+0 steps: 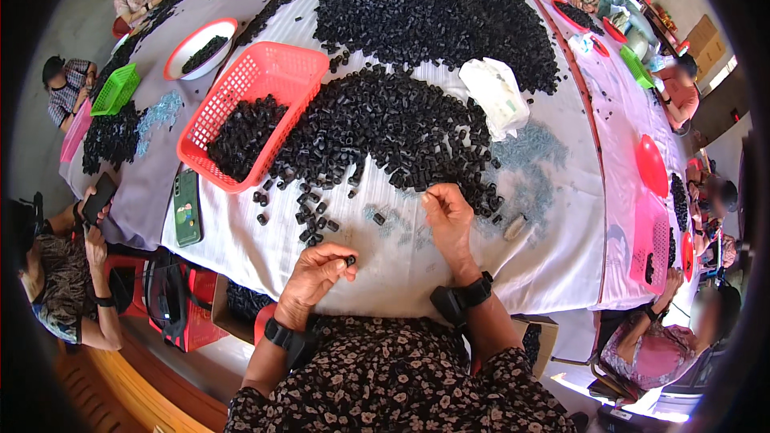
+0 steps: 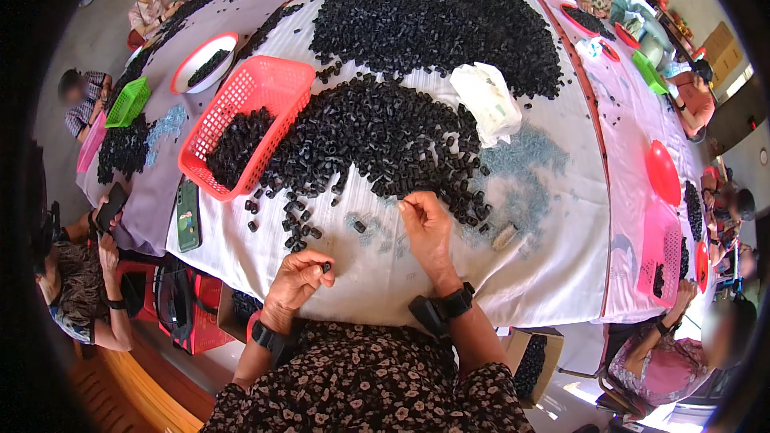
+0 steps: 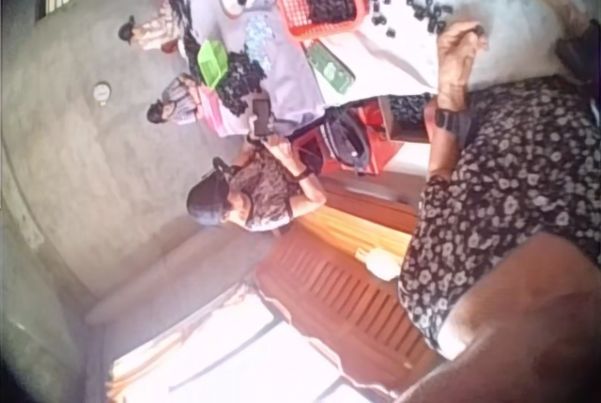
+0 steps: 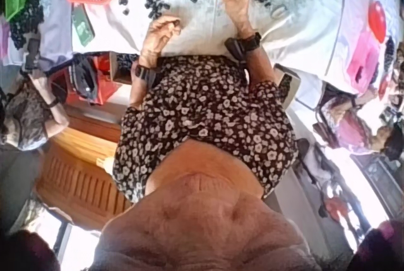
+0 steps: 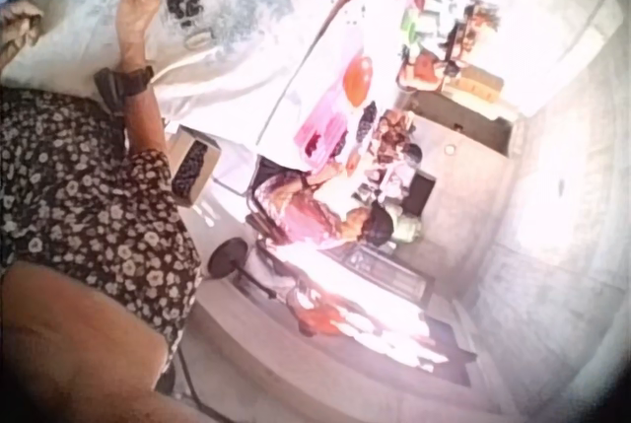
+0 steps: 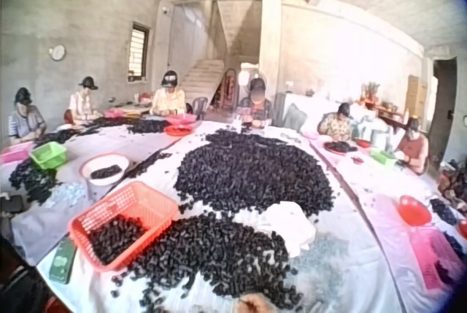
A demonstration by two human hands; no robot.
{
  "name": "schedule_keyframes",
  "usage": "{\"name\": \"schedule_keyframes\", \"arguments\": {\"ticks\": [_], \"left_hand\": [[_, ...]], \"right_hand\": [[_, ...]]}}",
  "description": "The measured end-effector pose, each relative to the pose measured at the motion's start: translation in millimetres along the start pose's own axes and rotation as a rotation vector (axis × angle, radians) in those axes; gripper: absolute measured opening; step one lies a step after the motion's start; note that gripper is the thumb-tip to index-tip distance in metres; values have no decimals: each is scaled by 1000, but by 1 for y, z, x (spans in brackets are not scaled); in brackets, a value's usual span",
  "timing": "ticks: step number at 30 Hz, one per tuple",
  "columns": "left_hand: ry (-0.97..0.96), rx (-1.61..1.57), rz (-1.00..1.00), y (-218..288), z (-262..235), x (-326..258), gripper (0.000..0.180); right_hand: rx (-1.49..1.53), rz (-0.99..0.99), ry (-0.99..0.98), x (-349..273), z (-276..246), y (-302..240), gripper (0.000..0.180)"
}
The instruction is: The person picks up black plastic pieces and small metal pins from a table, inserts the pins into the pieces by hand, and sets the assembled units back down. This assembly process is repeated throughout the video as the person works through the components on the table.
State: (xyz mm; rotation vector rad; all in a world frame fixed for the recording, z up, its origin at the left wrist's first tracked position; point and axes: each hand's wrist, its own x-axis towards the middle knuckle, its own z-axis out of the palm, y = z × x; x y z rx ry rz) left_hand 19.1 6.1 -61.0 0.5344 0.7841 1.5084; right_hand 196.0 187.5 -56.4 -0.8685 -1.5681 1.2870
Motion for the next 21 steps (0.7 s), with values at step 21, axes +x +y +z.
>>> {"name": "schedule_keyframes", "arguments": {"ticks": [21], "left_hand": [[-37, -70, 48, -1, -4, -2, 16]], "right_hand": [[-5, -70, 1, -2, -4, 7, 10]]}}
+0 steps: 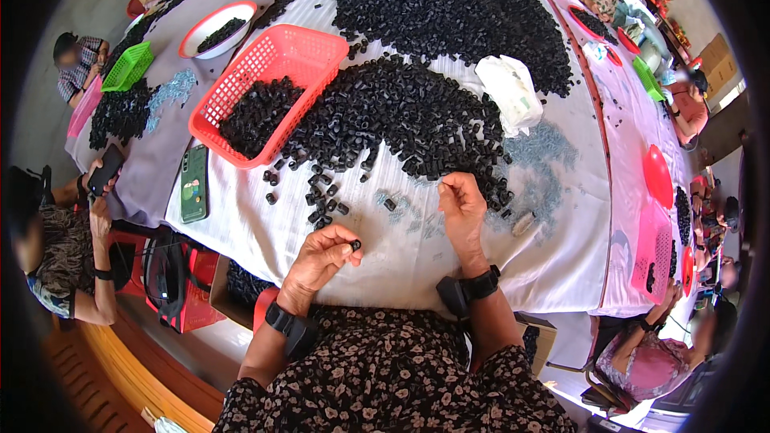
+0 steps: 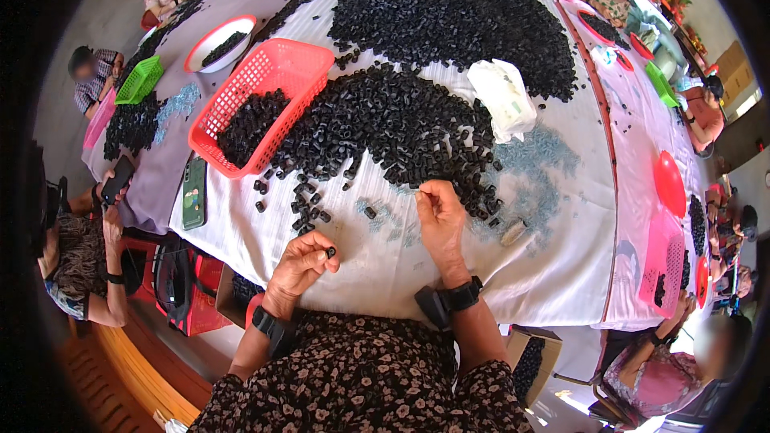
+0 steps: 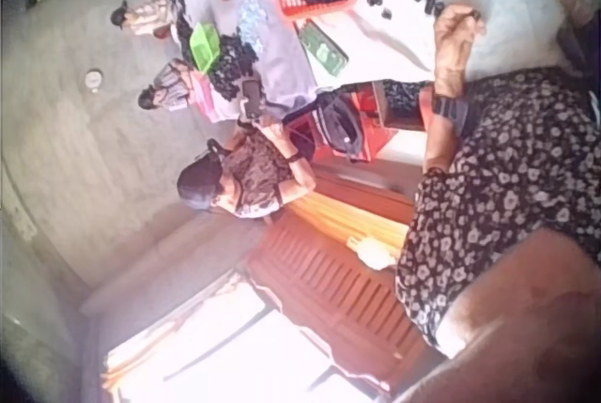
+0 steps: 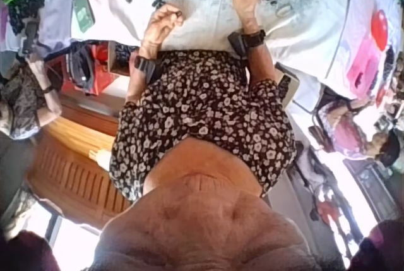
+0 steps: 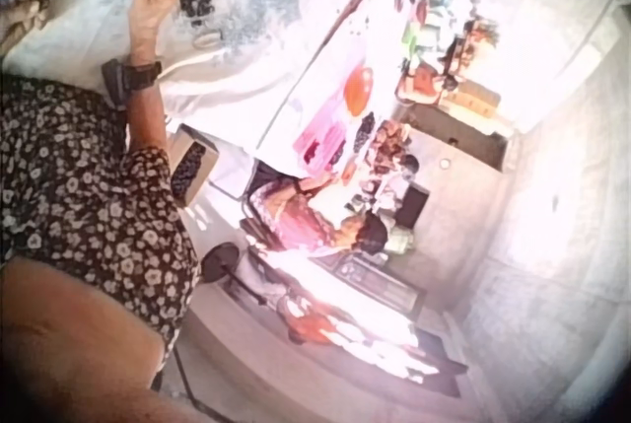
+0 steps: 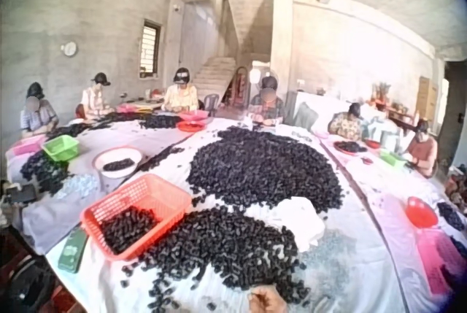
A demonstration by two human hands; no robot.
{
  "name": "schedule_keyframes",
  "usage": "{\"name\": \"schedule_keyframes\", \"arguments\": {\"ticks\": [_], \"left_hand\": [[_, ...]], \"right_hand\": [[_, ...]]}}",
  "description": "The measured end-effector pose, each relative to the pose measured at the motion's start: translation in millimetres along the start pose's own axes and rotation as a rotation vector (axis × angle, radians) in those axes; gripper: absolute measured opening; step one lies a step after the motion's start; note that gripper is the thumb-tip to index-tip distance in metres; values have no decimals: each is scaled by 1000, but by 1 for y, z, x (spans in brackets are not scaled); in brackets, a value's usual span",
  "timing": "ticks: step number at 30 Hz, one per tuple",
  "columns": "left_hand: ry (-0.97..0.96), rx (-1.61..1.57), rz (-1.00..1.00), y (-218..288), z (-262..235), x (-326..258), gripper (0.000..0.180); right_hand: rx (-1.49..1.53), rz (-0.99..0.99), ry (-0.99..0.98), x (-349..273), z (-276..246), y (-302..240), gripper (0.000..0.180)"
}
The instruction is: The person picks up black plastic pieces and small metal pins from a table, inserts the pins into the pieces by hand, and sets the assembled units back down. This assembly process is repeated throughout the video as the person works through the components on the table.
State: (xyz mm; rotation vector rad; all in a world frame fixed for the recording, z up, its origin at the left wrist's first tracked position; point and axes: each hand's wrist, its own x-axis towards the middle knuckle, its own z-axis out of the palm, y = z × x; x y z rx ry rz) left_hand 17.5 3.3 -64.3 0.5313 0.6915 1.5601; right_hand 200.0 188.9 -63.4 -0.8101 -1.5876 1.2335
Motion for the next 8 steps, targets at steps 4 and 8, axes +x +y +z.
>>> {"name": "schedule_keyframes", "arguments": {"ticks": [4, 8], "left_hand": [[-6, -2, -6, -1, -2, -1, 16], [-10, -18, -23, -1, -3, -1, 17]], "right_hand": [[-62, -18, -24, 0, -2, -2, 9], [-122, -82, -27, 0, 0, 3, 9]]}}
